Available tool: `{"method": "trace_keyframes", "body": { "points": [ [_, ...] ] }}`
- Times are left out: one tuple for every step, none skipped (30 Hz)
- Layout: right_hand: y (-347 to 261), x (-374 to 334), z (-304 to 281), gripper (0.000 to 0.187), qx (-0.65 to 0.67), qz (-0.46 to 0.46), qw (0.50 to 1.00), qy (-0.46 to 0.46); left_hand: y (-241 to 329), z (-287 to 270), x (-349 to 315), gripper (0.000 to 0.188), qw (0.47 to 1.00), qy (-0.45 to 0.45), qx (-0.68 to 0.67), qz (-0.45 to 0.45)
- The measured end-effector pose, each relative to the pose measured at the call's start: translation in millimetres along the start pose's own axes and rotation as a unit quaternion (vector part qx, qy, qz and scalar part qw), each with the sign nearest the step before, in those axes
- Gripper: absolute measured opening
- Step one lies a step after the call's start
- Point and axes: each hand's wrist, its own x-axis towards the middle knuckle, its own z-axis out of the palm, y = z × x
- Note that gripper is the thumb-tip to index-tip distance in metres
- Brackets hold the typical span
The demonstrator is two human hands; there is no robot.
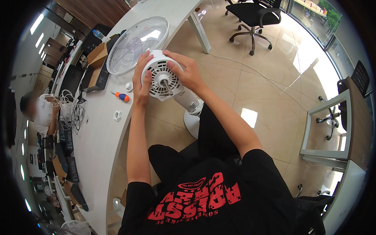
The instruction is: The recorder is assembling a pedestal fan by attaching the main pole to the base and then installing the motor housing unit.
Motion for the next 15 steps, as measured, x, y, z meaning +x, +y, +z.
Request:
{"method": "trace_keyframes", "body": {
  "points": [
    [-2.6,-3.4,-1.4,0.042,-0.001,0.003,1.0,-0.002,0.9,0.0,-0.1,0.042,1.0,0.001,-0.002,-0.003],
    [-6.0,-8.9,-3.9,0.041,-0.016,0.014,0.999,0.024,2.0,0.0,-0.6,0.042,1.0,-0.004,-0.001,-0.012],
    [-9.7,-14.8,-5.8,0.039,-0.03,0.024,0.998,0.05,2.9,-0.6,-1.0,0.043,1.0,-0.011,0.002,-0.021],
    [-13.8,-21.6,-8.0,0.039,-0.029,0.024,0.998,0.049,3.6,-1.2,-1.3,0.043,1.0,-0.007,0.0,-0.022],
    [-18.4,-29.4,-9.8,0.052,-0.05,-0.041,0.997,0.053,4.0,-1.8,-2.1,0.044,1.0,-0.014,0.009,-0.026],
    [-22.2,-35.6,-9.3,0.067,-0.064,-0.129,0.988,0.061,3.9,-2.4,-2.5,0.045,0.999,-0.023,0.02,-0.026],
    [-25.7,-41.6,-6.6,0.067,-0.071,-0.107,0.99,0.05,3.2,-3.1,-2.6,0.045,0.999,-0.016,0.017,-0.031],
    [-29.4,-48.1,-3.1,0.088,-0.139,-0.135,0.98,0.039,1.9,-3.5,-2.1,0.048,0.999,-0.023,0.007,-0.028],
    [-32.4,-52.5,1.7,0.109,-0.205,-0.162,0.965,0.027,0.5,-3.8,-1.7,0.053,0.999,-0.032,-0.004,-0.024],
    [-33.9,-54.5,9.7,0.133,-0.206,-0.149,0.967,0.014,-0.4,-3.5,-2.1,0.053,0.999,-0.026,-0.003,-0.026],
    [-35.4,-56.1,18.1,0.133,-0.209,-0.147,0.967,0.006,-1.4,-3.2,-2.2,0.058,0.998,-0.03,-0.033,-0.043],
    [-36.4,-56.5,26.6,0.131,-0.227,-0.128,0.965,0.041,-2.2,-3.3,-2.1,0.064,0.996,-0.036,-0.063,-0.059],
    [-37.6,-56.1,32.7,0.129,-0.247,-0.106,0.96,0.074,-2.8,-3.8,-2.3,0.064,0.996,-0.03,-0.059,-0.06],
    [-37.9,-53.8,36.5,0.125,-0.258,-0.087,0.958,0.086,-3.3,-4.1,-2.3,0.066,0.996,-0.037,-0.057,-0.063],
    [-38.8,-52.4,39.0,0.125,-0.259,-0.089,0.958,0.08,-3.8,-4.6,-2.3,0.069,0.995,-0.045,-0.057,-0.066]
  ]
}}
